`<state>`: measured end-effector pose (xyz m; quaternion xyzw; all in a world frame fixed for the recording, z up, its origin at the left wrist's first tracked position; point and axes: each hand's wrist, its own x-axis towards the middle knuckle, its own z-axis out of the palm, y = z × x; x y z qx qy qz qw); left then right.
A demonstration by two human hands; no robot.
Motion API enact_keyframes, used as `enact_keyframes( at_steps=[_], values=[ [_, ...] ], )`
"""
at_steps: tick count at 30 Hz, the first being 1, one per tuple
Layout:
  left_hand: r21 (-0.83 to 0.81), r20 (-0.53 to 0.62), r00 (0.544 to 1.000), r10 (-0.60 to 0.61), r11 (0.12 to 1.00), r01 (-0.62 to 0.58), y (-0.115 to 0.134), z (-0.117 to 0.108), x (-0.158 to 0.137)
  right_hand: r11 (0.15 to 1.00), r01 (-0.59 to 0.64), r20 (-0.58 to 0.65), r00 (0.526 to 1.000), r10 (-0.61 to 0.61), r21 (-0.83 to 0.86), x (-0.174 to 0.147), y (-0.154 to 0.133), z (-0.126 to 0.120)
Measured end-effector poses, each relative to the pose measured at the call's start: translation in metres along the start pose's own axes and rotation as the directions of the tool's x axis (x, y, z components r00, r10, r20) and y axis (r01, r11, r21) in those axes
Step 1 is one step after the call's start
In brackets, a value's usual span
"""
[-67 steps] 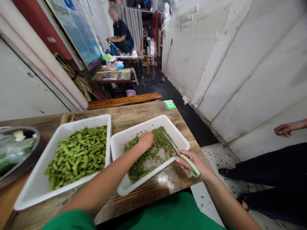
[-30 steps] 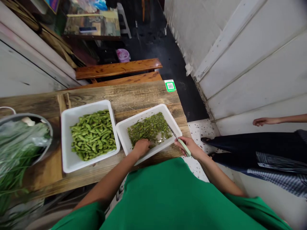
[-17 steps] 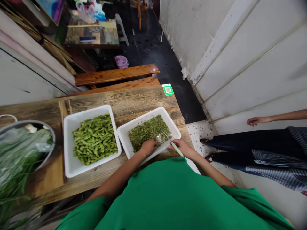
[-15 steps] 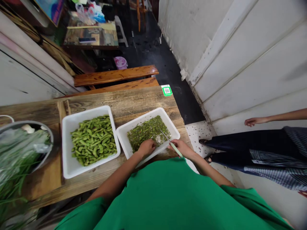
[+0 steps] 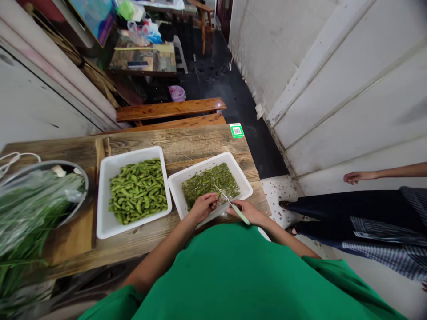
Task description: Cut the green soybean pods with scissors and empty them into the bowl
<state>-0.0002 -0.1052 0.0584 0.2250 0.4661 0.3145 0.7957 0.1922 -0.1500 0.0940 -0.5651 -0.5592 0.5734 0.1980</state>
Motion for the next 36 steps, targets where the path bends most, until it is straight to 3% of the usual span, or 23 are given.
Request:
enact_keyframes(
  at_steps=[4,11,16,19,22,28,36],
  values=[
    [-0.063,-0.028,0.999,-0.022,0.998,0.021,0.001,0.006,-0.006,1.0,0.019,0.004,1.0,-0.019,-0.004,-0.002,-0.003,0.001],
    [-0.004,-0.024,1.0,-0.008,1.0,0.008,-0.001,0.011,-0.004,0.971,-0.189,0.129,0.977,0.171,0.148,-0.008,-0.022,0.005],
    [0.077,-0.075,0.996,-0.043,0.996,0.049,-0.002,0.009,-0.005,0.978,-0.167,0.111,0.982,0.153,0.129,-0.003,-0.012,0.011],
    [0.098,-0.041,0.996,-0.083,0.991,0.087,-0.002,0.009,-0.006,0.98,-0.152,0.096,0.985,0.14,0.13,0.001,-0.003,0.016],
    [0.036,-0.037,0.995,-0.092,0.995,0.093,-0.002,0.008,-0.003,0.979,-0.15,0.091,0.986,0.138,0.137,0.002,-0.001,0.018],
    [-0.113,-0.134,0.99,0.042,0.992,-0.057,-0.002,0.003,0.01,0.973,-0.174,0.084,0.983,0.163,0.151,-0.008,-0.014,0.01],
    [-0.239,-0.026,0.998,-0.048,0.97,0.041,0.0,0.011,0.006,0.968,-0.197,0.097,0.978,0.183,0.158,-0.012,-0.023,0.01]
  ],
)
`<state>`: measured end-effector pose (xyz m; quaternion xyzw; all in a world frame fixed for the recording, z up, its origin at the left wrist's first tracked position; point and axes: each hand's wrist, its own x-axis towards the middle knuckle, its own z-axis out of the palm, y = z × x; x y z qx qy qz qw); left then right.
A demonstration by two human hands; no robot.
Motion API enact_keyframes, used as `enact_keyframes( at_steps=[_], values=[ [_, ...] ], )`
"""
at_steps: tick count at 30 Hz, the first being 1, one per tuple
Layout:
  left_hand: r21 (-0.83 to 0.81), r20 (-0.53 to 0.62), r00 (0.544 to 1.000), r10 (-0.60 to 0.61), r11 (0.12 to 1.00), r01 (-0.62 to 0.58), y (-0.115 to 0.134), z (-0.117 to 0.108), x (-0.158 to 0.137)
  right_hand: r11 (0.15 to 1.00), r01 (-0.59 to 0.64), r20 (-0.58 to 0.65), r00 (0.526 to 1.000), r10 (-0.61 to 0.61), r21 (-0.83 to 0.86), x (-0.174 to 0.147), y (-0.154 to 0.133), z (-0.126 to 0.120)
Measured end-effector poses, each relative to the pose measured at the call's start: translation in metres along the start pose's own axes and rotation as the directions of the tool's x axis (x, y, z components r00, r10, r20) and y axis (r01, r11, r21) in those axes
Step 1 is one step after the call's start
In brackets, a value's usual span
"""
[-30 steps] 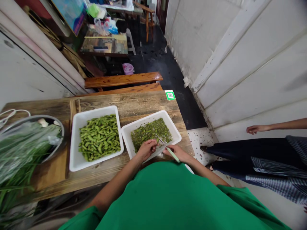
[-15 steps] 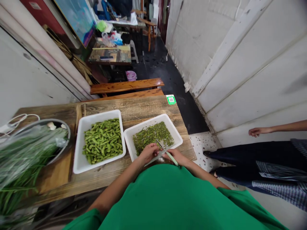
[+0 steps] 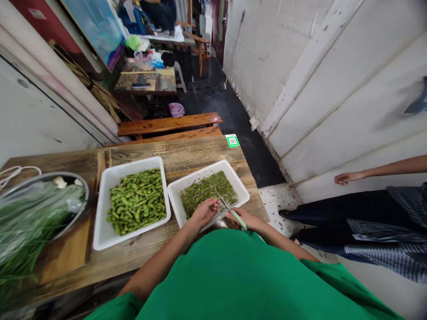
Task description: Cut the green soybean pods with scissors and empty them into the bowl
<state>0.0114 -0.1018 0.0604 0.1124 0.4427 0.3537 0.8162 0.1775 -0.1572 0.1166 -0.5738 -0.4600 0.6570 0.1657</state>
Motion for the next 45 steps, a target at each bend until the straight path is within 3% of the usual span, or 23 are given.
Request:
enact_keyframes(
  at_steps=[13,18,20,21,24,26,28,31,34,36,39,45],
  values=[
    [-0.025,-0.011,0.999,-0.03,0.999,0.03,-0.001,0.002,0.001,0.998,0.053,-0.007,0.999,-0.053,0.021,0.009,0.009,0.003],
    [0.026,-0.033,0.999,-0.004,1.0,0.004,0.022,-0.002,0.006,0.997,0.046,0.001,0.999,-0.046,0.054,0.012,0.012,-0.008],
    [0.05,0.04,0.999,0.004,0.999,-0.006,0.04,-0.003,0.006,0.997,0.03,-0.008,1.0,-0.03,0.074,0.012,0.012,-0.013],
    [0.076,0.136,0.99,0.033,0.996,-0.043,0.05,-0.003,0.005,0.996,0.024,-0.016,1.0,-0.023,0.083,0.012,0.012,-0.016],
    [0.217,0.356,0.933,0.047,0.967,-0.132,0.074,0.001,-0.002,0.994,0.021,-0.049,0.999,-0.016,0.108,0.011,0.01,-0.021],
    [0.343,0.431,0.902,0.033,0.918,-0.197,0.082,0.004,-0.008,0.992,0.027,-0.068,0.998,-0.018,0.126,0.01,0.008,-0.022],
    [0.589,0.443,0.895,0.041,0.74,-0.325,0.084,0.005,-0.01,0.989,0.03,-0.077,0.997,-0.019,0.145,0.007,0.008,-0.022],
    [0.893,0.357,0.929,0.096,0.259,-0.369,0.078,-0.002,-0.005,0.986,0.033,-0.078,0.997,-0.02,0.163,0.003,0.01,-0.019],
    [0.946,0.315,0.947,0.064,-0.107,-0.307,0.067,-0.021,0.006,0.985,0.039,-0.071,0.997,-0.027,0.166,0.003,0.017,-0.018],
    [0.92,0.289,0.957,-0.019,-0.271,-0.284,0.058,-0.034,0.009,0.986,0.041,-0.063,0.998,-0.031,0.161,0.005,0.022,-0.017],
    [0.903,0.229,0.971,-0.069,-0.359,-0.238,0.043,-0.05,0.009,0.988,0.038,-0.05,0.998,-0.031,0.148,0.01,0.028,-0.016],
    [0.848,0.179,0.984,0.012,-0.51,-0.148,0.018,-0.065,0.01,0.991,0.019,-0.042,0.999,-0.014,0.13,0.018,0.033,-0.011]
  ],
)
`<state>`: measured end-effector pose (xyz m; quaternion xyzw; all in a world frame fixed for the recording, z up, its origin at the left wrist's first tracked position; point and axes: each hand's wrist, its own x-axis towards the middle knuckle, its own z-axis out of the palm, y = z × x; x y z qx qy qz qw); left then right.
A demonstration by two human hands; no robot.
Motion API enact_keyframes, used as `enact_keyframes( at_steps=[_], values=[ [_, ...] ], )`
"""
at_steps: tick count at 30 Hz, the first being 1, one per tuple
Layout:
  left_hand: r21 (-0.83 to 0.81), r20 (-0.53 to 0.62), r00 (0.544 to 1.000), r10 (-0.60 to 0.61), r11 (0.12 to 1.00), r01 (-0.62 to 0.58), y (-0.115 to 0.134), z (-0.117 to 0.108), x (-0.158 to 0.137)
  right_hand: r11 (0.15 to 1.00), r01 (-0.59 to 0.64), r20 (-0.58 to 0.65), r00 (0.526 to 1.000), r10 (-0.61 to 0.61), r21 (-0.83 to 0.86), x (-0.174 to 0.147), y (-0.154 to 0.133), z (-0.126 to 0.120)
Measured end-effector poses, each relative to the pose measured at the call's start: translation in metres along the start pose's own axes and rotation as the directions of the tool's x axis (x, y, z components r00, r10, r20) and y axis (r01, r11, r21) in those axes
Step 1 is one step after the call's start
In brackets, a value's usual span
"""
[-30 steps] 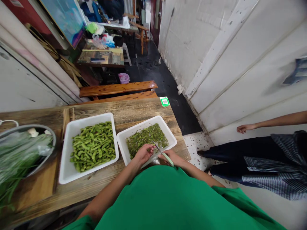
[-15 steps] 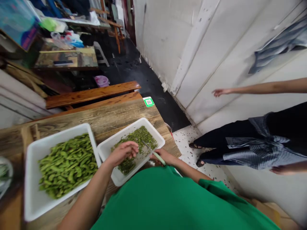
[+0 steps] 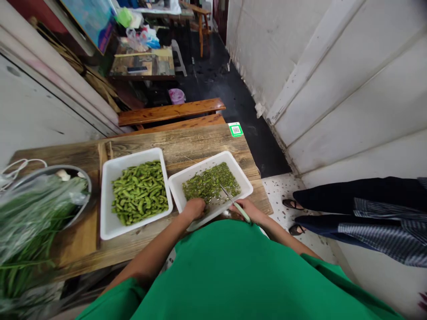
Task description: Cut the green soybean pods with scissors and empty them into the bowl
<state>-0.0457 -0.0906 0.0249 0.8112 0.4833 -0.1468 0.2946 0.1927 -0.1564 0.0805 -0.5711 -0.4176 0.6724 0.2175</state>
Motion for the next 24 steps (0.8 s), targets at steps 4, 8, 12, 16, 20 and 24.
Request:
enact_keyframes(
  at_steps=[4,8,12,16,20,24],
  values=[
    [0.03,-0.083,0.996,-0.032,0.999,0.035,0.004,0.005,0.008,1.0,0.01,0.004,1.0,-0.01,-0.016,0.003,0.002,0.001],
    [0.028,-0.149,0.988,-0.047,0.998,0.051,0.008,0.001,0.015,0.999,0.028,0.0,1.0,-0.028,-0.035,0.004,0.001,0.0],
    [-0.008,-0.153,0.988,0.02,1.0,-0.021,0.012,0.002,0.01,0.998,0.036,-0.014,0.999,-0.037,-0.049,0.003,0.001,-0.001],
    [-0.072,-0.151,0.988,0.021,0.997,-0.032,0.014,0.007,0.004,0.998,0.031,-0.025,0.999,-0.033,-0.058,0.002,0.003,-0.002],
    [-0.206,-0.159,0.987,0.002,0.978,-0.035,0.016,0.003,0.007,0.998,0.027,-0.019,0.999,-0.028,-0.064,0.006,0.005,-0.001],
    [-0.383,-0.201,0.979,-0.031,0.922,-0.05,0.019,-0.01,0.012,0.997,0.042,-0.003,0.999,-0.042,-0.058,0.007,0.003,-0.001]
  ],
)
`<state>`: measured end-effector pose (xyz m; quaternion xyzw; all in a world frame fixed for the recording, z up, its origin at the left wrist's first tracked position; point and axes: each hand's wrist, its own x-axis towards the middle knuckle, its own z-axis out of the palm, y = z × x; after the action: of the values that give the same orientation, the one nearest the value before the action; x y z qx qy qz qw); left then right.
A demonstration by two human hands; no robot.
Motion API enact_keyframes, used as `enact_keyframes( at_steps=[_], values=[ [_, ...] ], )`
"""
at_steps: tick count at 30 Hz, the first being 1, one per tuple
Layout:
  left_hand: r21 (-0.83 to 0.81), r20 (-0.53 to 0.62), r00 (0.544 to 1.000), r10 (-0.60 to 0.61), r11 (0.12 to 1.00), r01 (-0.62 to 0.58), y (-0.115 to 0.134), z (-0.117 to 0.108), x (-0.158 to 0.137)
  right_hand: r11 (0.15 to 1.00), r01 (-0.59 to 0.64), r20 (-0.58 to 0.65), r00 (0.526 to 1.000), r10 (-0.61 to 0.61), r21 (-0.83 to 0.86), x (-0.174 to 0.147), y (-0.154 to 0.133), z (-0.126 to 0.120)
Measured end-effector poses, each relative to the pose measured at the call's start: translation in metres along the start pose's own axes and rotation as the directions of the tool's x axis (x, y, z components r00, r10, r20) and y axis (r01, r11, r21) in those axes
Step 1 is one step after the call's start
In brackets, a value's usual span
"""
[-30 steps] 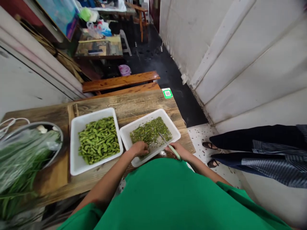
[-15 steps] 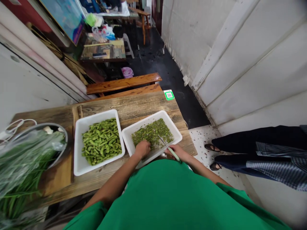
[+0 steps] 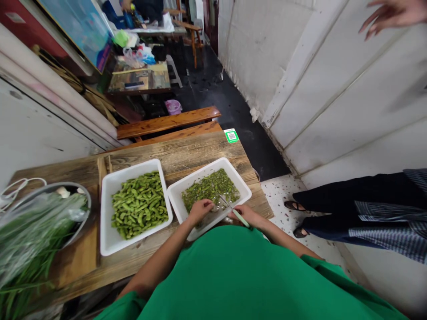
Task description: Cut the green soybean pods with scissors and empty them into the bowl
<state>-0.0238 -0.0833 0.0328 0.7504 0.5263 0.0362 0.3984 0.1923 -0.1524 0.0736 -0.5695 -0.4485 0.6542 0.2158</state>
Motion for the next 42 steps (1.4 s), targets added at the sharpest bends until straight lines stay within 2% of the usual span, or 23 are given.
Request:
enact_keyframes(
  at_steps=[2,3,5,6,7,9,11,13,17,20,22,24,27,31,36,38,42],
  values=[
    [-0.244,-0.008,0.998,-0.058,0.968,0.054,0.006,-0.005,0.0,1.0,0.012,0.013,1.0,-0.012,0.006,-0.001,-0.003,0.0],
    [-0.423,0.012,0.995,-0.095,0.901,0.092,0.009,-0.007,0.0,1.0,0.018,0.021,1.0,-0.018,0.009,-0.001,-0.005,0.0],
    [-0.749,0.089,0.985,-0.15,0.641,0.166,0.015,-0.01,-0.001,0.999,0.026,0.038,0.999,-0.026,0.02,-0.002,-0.009,0.001],
    [-0.843,0.127,0.979,-0.16,0.503,0.191,0.017,-0.011,-0.001,0.999,0.026,0.045,0.999,-0.027,0.026,-0.003,-0.012,0.002],
    [-0.888,0.15,0.976,-0.161,0.411,0.204,0.02,-0.012,-0.002,0.999,0.024,0.049,0.998,-0.026,0.033,-0.003,-0.014,0.003],
    [-0.925,0.155,0.973,-0.173,0.32,0.204,0.023,-0.012,-0.001,0.999,0.018,0.048,0.999,-0.02,0.048,-0.005,-0.018,0.004],
    [-0.938,0.123,0.972,-0.201,0.296,0.18,0.025,-0.012,0.001,0.998,0.008,0.039,0.999,-0.011,0.062,-0.006,-0.021,0.004],
    [-0.938,0.079,0.969,-0.234,0.312,0.152,0.027,-0.012,0.003,0.997,-0.011,0.032,0.999,0.009,0.075,-0.007,-0.024,0.004],
    [-0.887,0.015,0.968,-0.251,0.444,0.129,0.032,-0.012,0.005,1.0,-0.006,0.051,0.999,0.005,0.027,-0.007,-0.026,0.003],
    [-0.831,0.011,0.974,-0.225,0.54,0.134,0.037,-0.012,0.004,1.0,0.026,0.045,0.999,-0.026,0.002,-0.004,-0.027,0.002],
    [-0.813,0.028,0.974,-0.223,0.562,0.152,0.041,-0.012,0.004,0.999,0.032,0.035,0.999,-0.033,0.005,-0.003,-0.027,0.001],
    [-0.818,0.059,0.972,-0.227,0.548,0.178,0.042,-0.012,0.004,1.0,0.03,0.032,0.999,-0.03,0.009,-0.003,-0.026,0.0],
    [-0.854,0.14,0.966,-0.22,0.466,0.23,0.042,-0.013,0.005,1.0,0.005,0.031,1.0,-0.006,0.021,-0.001,-0.023,-0.001],
    [-0.934,0.261,0.949,-0.176,0.201,0.294,0.038,-0.017,0.009,0.995,-0.054,0.04,0.998,0.05,0.09,0.0,-0.02,0.0],
    [-0.964,0.266,0.948,-0.176,-0.022,0.266,0.036,-0.017,0.015,0.976,-0.126,0.092,0.989,0.111,0.176,-0.003,-0.024,-0.002],
    [-0.971,0.239,0.948,-0.211,-0.078,0.227,0.038,-0.014,0.016,0.975,-0.124,0.1,0.989,0.107,0.184,-0.004,-0.025,-0.002],
    [-0.974,0.216,0.948,-0.234,-0.124,0.191,0.044,-0.009,0.016,0.987,-0.078,0.071,0.995,0.069,0.138,0.002,-0.022,0.002]
  ],
)
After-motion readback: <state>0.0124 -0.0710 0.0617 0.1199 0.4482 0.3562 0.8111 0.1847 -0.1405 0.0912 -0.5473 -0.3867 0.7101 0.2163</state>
